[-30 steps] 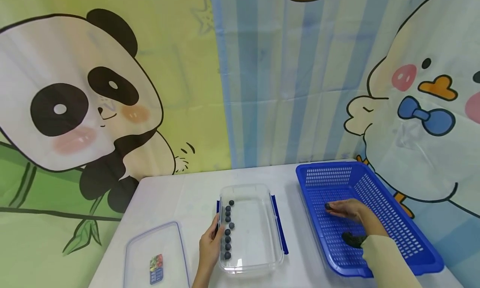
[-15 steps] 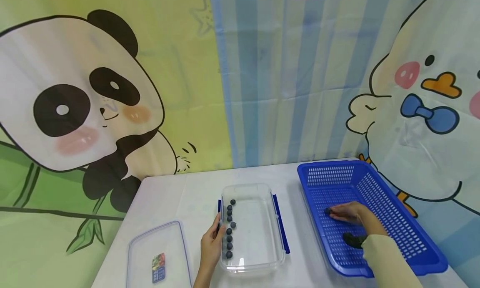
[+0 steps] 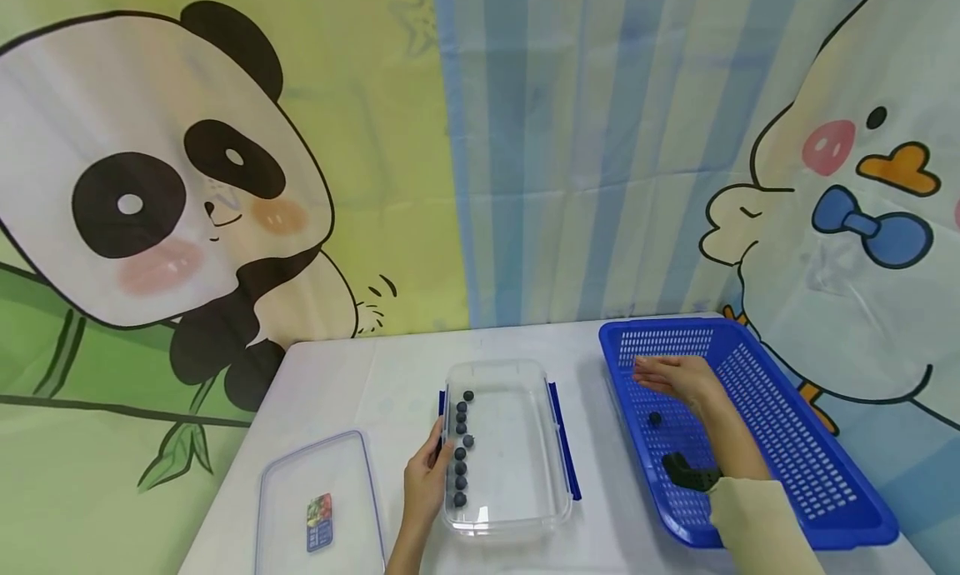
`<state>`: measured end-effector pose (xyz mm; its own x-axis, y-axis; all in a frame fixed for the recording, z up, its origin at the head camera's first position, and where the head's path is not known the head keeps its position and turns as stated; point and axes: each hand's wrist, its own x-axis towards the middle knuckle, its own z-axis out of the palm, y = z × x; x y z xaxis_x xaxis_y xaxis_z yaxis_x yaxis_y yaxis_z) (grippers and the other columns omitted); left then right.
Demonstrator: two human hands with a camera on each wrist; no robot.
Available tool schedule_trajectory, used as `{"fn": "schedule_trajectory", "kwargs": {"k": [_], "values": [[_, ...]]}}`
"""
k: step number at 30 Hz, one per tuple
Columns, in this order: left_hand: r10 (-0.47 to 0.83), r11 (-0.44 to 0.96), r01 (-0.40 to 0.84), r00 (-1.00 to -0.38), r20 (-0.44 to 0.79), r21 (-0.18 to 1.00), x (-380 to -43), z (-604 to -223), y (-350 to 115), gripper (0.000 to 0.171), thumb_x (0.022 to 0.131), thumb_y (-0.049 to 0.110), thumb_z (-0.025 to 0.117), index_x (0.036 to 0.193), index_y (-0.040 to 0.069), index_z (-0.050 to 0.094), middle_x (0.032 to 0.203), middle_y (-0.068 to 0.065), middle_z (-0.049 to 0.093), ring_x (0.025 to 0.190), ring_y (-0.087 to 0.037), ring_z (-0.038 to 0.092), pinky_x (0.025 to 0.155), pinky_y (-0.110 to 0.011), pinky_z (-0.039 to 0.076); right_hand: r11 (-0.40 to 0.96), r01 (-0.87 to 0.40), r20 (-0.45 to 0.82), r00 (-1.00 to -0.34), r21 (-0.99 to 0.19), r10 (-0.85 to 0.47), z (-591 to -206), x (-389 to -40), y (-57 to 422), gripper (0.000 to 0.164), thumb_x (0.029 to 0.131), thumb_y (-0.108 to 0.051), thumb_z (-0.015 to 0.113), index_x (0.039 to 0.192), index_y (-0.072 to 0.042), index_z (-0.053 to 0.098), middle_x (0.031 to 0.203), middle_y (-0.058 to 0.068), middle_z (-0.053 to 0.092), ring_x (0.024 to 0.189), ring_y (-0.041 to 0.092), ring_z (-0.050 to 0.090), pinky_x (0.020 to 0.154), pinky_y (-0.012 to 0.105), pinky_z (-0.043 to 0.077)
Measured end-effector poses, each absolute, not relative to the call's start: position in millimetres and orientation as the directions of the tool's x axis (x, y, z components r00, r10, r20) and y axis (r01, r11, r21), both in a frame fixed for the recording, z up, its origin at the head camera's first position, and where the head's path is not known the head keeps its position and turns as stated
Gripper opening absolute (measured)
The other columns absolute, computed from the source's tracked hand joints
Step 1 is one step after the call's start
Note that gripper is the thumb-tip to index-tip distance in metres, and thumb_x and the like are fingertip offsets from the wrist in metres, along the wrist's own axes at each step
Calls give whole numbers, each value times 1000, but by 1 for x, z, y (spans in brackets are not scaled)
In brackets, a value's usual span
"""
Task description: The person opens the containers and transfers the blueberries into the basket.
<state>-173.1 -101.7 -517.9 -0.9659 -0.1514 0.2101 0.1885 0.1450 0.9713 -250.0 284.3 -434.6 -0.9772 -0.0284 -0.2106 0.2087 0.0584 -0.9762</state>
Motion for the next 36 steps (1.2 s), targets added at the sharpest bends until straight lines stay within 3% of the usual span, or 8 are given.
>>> {"fn": "schedule_trajectory", "kwargs": {"k": [5,6,13,22,29,36], "values": [[-159,139,183,-966,204,973,-181,-533,-103,41,91,5,56,130,-3,48,134,-19,44,125,-30,39,100,-24,34,6,83,-83,-984,-997,-155,-426,-237,187,37,87,-15,65,113,12,59,102,22,65,90,27,66,82,36,54],[-158,139,189,-965,210,972,-181,-531,-102,41,91,5,56,130,-3,48,134,-20,44,125,-30,39,100,-24,34,22,116,-118,-979,-993,-163,-415,-226,162,37,88,-11,63,113,15,57,102,25,64,90,29,66,83,38,53],[-131,157,206,-965,227,966,-172,-509,-97,41,92,6,55,129,-8,46,132,-23,45,122,-32,43,98,-23,38,14,235,-228,-923,-972,-309,-453,-205,78,27,85,-8,66,101,13,64,87,20,68,76,24,68,72,33,57],[-123,167,190,-970,212,967,-176,-509,-99,42,92,9,55,131,-5,46,133,-22,45,122,-30,43,100,-28,37,171,238,-280,-913,-956,-298,-487,-194,49,14,80,1,68,88,13,68,75,20,68,68,29,68,62,36,58],[-151,163,186,-966,211,969,-186,-538,-103,42,92,11,57,132,3,49,133,-16,47,122,-27,44,98,-20,37,254,267,-337,-894,-930,-295,-502,-191,41,9,80,3,67,83,11,69,72,21,67,65,28,68,59,35,58],[-164,130,154,-971,175,979,-180,-531,-105,42,92,12,58,132,5,49,134,-14,46,124,-23,42,99,-16,35,330,269,-361,-895,-905,-262,-501,-191,33,6,78,3,69,79,10,69,68,19,67,62,28,68,56,33,58]]}}
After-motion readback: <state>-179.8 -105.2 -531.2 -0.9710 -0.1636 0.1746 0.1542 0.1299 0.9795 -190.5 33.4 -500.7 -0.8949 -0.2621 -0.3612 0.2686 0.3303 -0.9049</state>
